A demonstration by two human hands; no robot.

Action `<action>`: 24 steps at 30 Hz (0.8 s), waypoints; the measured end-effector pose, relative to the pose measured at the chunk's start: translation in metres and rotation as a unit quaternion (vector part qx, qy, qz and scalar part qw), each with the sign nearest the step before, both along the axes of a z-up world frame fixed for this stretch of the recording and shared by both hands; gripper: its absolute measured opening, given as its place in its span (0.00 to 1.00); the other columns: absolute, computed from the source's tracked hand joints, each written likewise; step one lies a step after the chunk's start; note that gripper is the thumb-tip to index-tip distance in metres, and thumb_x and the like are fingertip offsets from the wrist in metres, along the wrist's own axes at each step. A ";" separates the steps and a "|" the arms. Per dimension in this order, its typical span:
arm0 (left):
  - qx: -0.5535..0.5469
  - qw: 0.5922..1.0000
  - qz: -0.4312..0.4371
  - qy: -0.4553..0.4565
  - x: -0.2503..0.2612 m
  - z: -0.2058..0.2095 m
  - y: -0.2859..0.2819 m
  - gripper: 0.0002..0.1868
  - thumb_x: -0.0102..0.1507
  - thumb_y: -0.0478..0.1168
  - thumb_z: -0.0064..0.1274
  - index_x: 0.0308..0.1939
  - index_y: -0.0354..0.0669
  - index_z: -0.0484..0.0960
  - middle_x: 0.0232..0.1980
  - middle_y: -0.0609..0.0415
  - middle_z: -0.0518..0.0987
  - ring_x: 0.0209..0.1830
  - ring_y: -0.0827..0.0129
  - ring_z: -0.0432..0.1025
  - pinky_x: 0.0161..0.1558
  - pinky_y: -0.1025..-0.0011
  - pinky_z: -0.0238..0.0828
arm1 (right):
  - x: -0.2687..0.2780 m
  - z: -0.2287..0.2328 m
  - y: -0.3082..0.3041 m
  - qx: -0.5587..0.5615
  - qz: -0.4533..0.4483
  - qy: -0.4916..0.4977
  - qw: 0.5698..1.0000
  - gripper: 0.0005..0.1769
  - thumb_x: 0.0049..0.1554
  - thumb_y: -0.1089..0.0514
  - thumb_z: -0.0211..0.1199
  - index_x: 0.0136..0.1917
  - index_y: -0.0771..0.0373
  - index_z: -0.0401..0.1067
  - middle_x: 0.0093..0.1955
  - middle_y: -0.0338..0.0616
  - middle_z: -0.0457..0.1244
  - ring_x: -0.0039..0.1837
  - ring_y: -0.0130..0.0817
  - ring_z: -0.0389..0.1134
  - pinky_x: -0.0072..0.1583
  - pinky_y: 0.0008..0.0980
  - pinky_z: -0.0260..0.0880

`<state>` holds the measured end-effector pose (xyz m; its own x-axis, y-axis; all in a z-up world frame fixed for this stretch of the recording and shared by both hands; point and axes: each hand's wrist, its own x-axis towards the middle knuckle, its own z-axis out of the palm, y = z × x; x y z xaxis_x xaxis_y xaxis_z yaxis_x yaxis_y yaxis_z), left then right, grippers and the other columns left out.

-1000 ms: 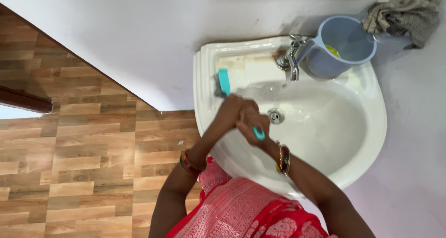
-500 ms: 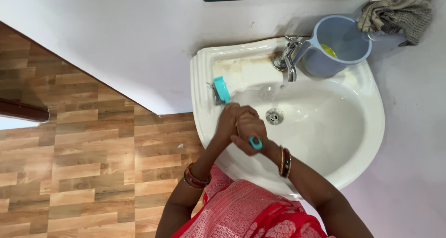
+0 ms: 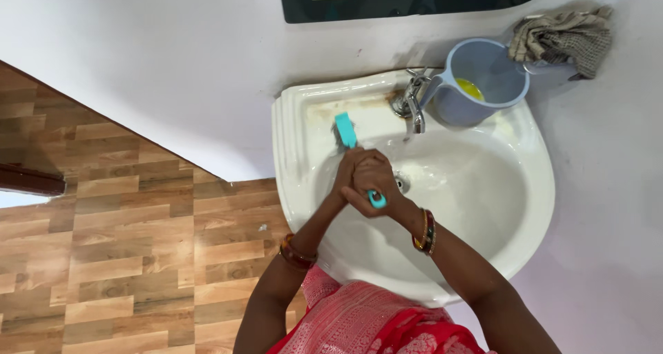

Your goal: The person scrubs a white bathroom sink using a blue scrub brush and a yellow cleaning liquid. They repeatedly apply the liquid from a blue pitcher and scrub the basin and rim, then rinse the brush under running water from the tap.

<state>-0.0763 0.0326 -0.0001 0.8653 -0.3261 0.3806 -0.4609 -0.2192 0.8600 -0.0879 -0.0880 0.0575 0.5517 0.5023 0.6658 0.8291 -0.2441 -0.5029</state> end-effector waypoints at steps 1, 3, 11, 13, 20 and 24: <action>-0.002 1.000 0.000 0.007 0.012 0.001 -0.003 0.13 0.51 0.43 0.59 0.38 0.46 0.82 0.36 0.54 0.84 0.38 0.68 0.78 0.48 0.69 0.73 | 0.004 -0.005 -0.003 0.010 0.011 0.021 1.000 0.23 0.47 0.65 0.69 0.22 0.54 0.56 0.24 0.37 0.56 0.31 0.32 0.57 0.47 0.33 0.59; -0.007 1.000 -0.002 0.022 0.043 0.004 -0.009 0.12 0.51 0.43 0.59 0.38 0.46 0.82 0.36 0.54 0.84 0.38 0.68 0.78 0.47 0.69 0.73 | 0.032 -0.013 -0.005 0.054 0.008 0.011 0.998 0.19 0.48 0.65 0.68 0.26 0.56 0.60 0.28 0.39 0.58 0.34 0.33 0.59 0.50 0.34 0.62; 0.036 0.998 -0.033 0.041 0.035 -0.009 -0.056 0.12 0.51 0.43 0.59 0.38 0.46 0.83 0.36 0.54 0.84 0.37 0.68 0.78 0.46 0.69 0.74 | 0.007 0.013 -0.030 0.016 -0.027 -0.058 0.998 0.16 0.51 0.64 0.67 0.27 0.57 0.64 0.31 0.41 0.62 0.39 0.36 0.64 0.50 0.36 0.65; 0.049 0.997 -0.045 0.026 0.030 -0.011 -0.067 0.12 0.51 0.43 0.59 0.38 0.46 0.83 0.36 0.54 0.85 0.37 0.68 0.79 0.46 0.69 0.75 | -0.008 0.012 -0.042 -0.015 -0.037 -0.058 0.997 0.15 0.48 0.63 0.66 0.25 0.55 0.64 0.28 0.37 0.62 0.35 0.32 0.63 0.49 0.36 0.66; 0.034 0.998 0.003 0.052 0.090 0.003 -0.080 0.12 0.51 0.42 0.59 0.38 0.46 0.84 0.36 0.54 0.85 0.37 0.68 0.79 0.45 0.69 0.76 | 0.058 -0.009 -0.068 0.002 -0.056 -0.026 0.998 0.16 0.52 0.61 0.68 0.26 0.58 0.66 0.31 0.40 0.64 0.39 0.36 0.66 0.51 0.37 0.62; 0.036 0.998 0.012 0.041 0.066 -0.003 -0.099 0.12 0.52 0.42 0.59 0.38 0.46 0.84 0.36 0.54 0.85 0.36 0.68 0.79 0.44 0.69 0.76 | 0.033 0.008 -0.083 0.042 -0.056 -0.084 0.994 0.09 0.49 0.60 0.67 0.30 0.56 0.70 0.33 0.40 0.65 0.42 0.38 0.68 0.56 0.39 0.62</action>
